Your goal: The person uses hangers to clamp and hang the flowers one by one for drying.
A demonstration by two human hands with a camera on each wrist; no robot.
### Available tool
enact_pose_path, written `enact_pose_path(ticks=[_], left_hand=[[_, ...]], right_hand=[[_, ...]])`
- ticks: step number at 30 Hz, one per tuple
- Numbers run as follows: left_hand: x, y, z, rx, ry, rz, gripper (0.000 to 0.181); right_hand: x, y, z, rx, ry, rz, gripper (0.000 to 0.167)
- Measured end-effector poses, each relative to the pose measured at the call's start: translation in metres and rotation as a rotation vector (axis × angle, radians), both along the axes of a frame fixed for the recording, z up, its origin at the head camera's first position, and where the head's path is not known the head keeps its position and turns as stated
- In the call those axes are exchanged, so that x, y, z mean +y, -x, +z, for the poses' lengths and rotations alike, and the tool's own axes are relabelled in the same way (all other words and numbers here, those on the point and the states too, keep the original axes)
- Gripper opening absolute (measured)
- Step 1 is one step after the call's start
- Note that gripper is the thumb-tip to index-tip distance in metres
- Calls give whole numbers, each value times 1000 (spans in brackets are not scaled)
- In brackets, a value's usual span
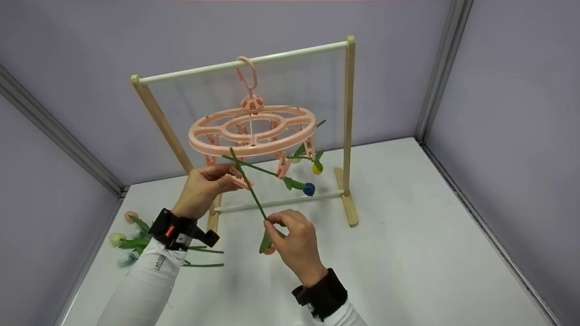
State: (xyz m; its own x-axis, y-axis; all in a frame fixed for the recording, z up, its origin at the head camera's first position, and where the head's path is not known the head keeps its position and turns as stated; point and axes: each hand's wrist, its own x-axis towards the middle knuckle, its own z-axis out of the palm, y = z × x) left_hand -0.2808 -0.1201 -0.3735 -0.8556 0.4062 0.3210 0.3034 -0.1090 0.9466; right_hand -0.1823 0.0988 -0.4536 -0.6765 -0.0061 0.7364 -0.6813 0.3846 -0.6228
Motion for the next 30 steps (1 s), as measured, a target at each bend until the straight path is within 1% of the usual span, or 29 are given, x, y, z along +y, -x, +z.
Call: enact_pose_path(ticks=[2, 5, 7, 9, 11, 13, 16, 19, 23, 26, 30], left_hand=[[4, -5, -3, -18, 4, 67, 30], [10, -13, -7, -44, 21, 152, 38], [14, -18, -10, -60, 16, 190, 45], [17, -22, -13, -75, -6, 214, 53], [20, -26, -16, -108, -66, 214, 61], [23, -28, -18, -140, -130, 196, 66], [25, -30, -22, -179, -212, 162, 68], [25, -31, -26, -193, -255, 137, 67], [26, -32, -28, -221, -315, 113, 62], [26, -32, -28, -229, -333, 106, 60], [26, -31, -28, -228, -335, 109, 66]], right_hand=[[-3, 8, 6, 51, 9, 0, 14], [-7, 20, 15, 110, 16, -13, 14], [-7, 27, 20, 123, 14, -22, 12], [-7, 31, 25, 123, 5, -34, 10], [-7, 34, 27, 119, -7, -44, 9], [-6, 35, 29, 115, -15, -53, 9], [-4, 37, 30, 110, -21, -65, 8], [-4, 38, 31, 114, -25, -71, 8], [-6, 41, 30, 119, -33, -75, 9], [-8, 43, 30, 116, -30, -74, 9], [-11, 45, 29, 123, -10, -64, 7]])
